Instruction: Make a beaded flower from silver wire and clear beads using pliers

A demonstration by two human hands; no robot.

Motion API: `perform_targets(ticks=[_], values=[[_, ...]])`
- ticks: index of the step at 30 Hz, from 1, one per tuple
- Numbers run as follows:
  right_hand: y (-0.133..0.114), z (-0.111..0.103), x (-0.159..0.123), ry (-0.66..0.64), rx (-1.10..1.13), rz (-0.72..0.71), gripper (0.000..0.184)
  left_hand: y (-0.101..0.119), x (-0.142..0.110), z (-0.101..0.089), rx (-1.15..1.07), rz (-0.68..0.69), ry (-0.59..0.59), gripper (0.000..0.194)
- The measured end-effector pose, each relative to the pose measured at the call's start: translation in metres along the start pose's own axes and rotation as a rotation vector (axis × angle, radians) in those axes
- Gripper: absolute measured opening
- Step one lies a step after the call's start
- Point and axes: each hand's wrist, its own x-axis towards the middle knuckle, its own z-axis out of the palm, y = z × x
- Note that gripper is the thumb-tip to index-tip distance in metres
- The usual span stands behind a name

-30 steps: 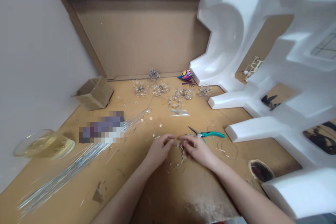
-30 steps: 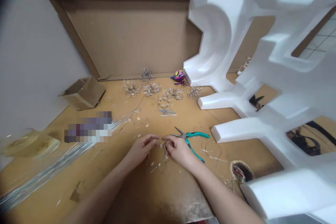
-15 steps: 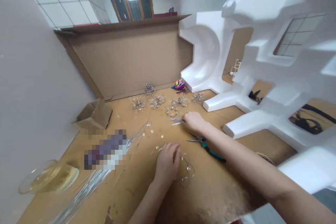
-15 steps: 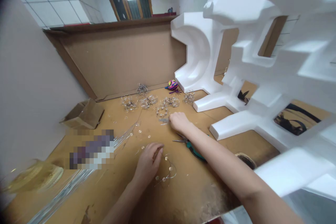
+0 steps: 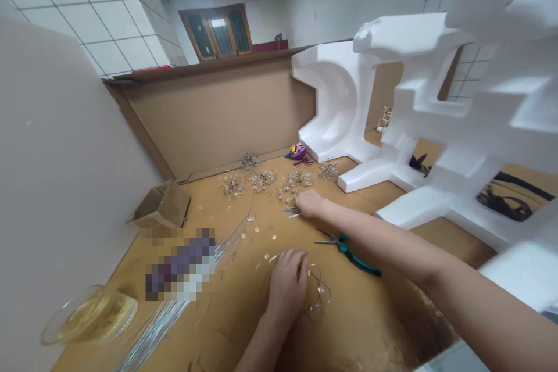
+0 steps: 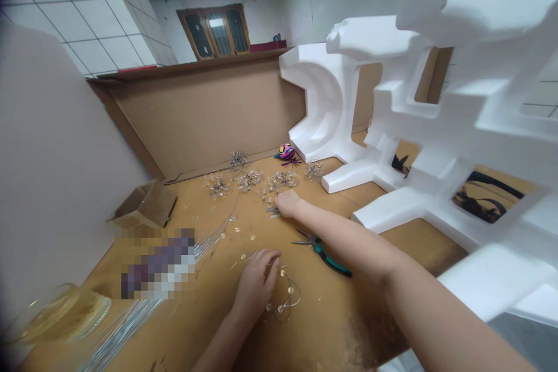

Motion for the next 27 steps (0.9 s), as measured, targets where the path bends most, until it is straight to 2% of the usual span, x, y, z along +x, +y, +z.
perform_targets(ticks=[8,16,27], values=[[0.009,-0.006,-0.01,-0.016,0.037,0.01,0.034,0.001,0.0,0.001,-0.001,0.007,-0.01,0.023],[0.014,-0.005,-0.033,-0.094,0.127,-0.032,0.031,-0.001,0.001,0.002,-0.028,0.008,0.009,0.024],[0.013,0.0,-0.05,-0.047,0.098,0.013,0.032,-0.004,0.002,0.004,-0.04,0.002,0.003,0.024]])
